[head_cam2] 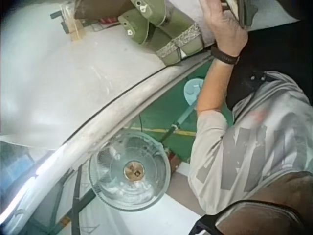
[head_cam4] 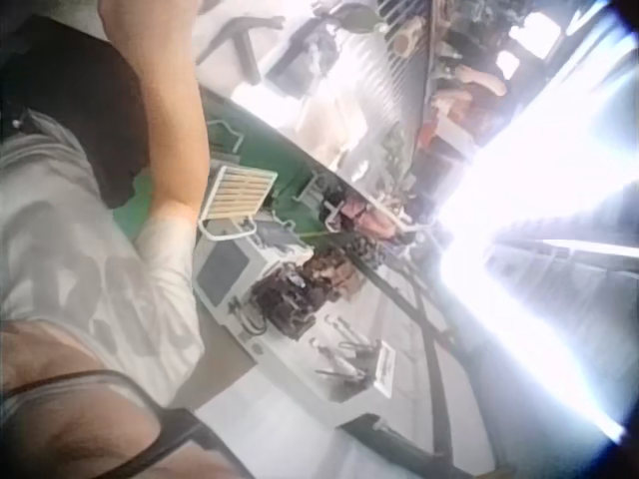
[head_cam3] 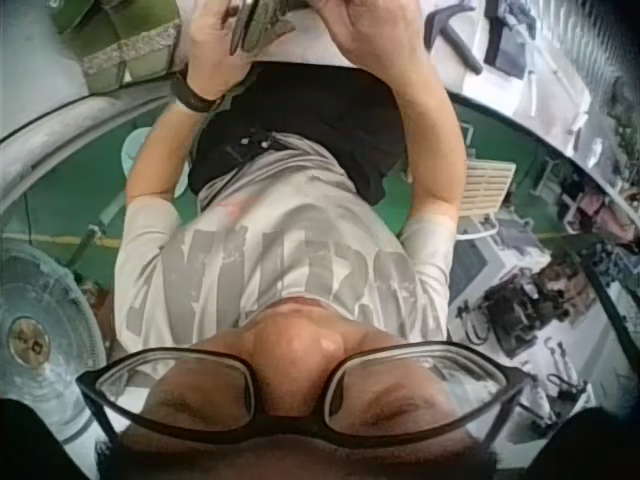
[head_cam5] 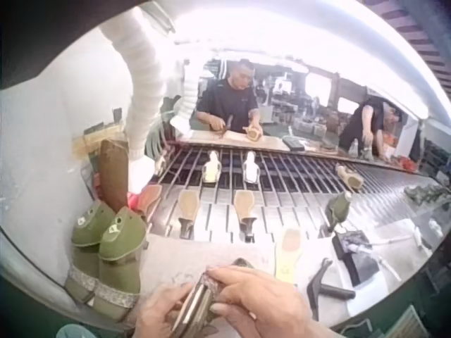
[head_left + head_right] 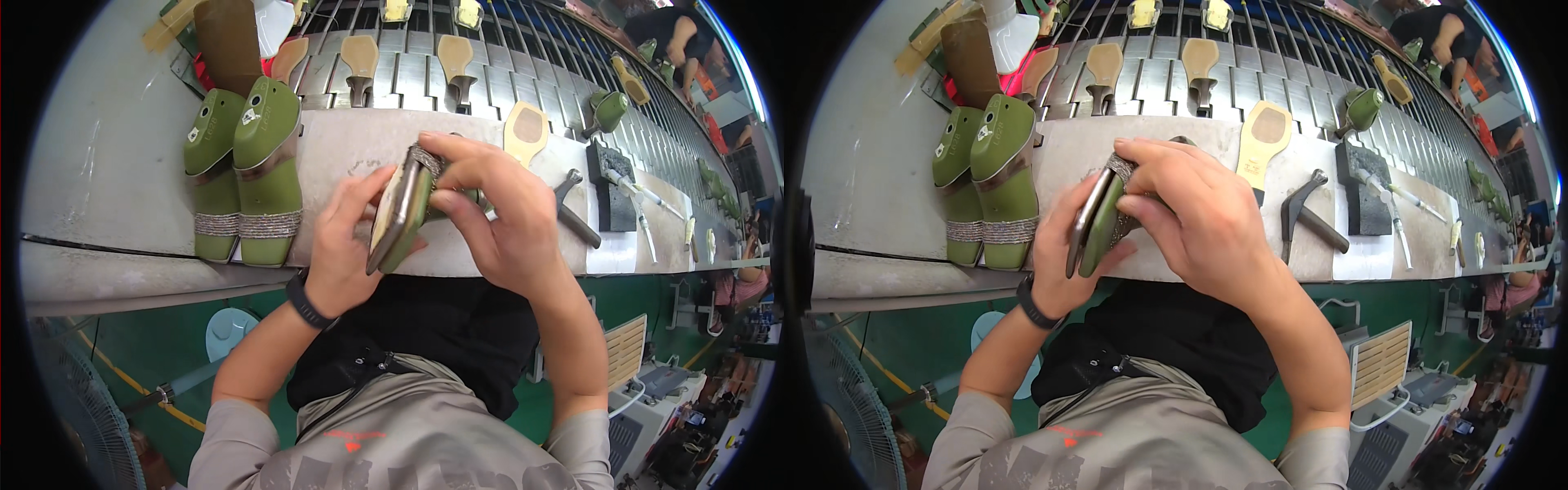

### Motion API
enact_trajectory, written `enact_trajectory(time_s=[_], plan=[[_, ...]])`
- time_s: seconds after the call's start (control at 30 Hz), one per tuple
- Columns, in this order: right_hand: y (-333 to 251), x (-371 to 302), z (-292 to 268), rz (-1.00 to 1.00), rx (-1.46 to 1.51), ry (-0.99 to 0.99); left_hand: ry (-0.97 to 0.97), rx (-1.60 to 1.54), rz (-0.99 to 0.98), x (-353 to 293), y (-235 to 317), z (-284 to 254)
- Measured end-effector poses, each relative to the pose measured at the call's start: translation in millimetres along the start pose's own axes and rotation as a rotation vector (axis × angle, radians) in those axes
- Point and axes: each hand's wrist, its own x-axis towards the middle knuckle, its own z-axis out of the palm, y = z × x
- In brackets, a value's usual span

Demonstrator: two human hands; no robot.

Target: The person secures shoe components onto shoe lasts by applying adhesive with a syringe, fitting soles and heels by hand, and hammering around the edges with a hammer before placing the assembled shoes onto a conveyor belt.

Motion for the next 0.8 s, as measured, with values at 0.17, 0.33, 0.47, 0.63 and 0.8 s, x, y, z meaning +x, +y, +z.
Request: enact_trajectory(time_s=[0.17, 0.33, 0.47, 0.63, 0.8], plan=[[4, 36, 1, 0.209, 0.137, 0.196, 0.272, -0.105, 0.200, 44, 2, 7], [-34, 38, -15, 0.386, 0.129, 0.195, 0.191, -0.567, 0.264, 48, 33, -3], [-39, -15, -14, 0.650, 0.206, 0.135, 0.049, -0.720, -0.142, 19, 40, 4], [-62, -99, 6, 0.864, 0.336, 0.107, -0.047, -0.893, -0.446, -53, 9, 44], [-68, -136, 7, 0.905, 0.326, 0.122, -0.094, -0.969, -0.516, -64, -4, 61]])
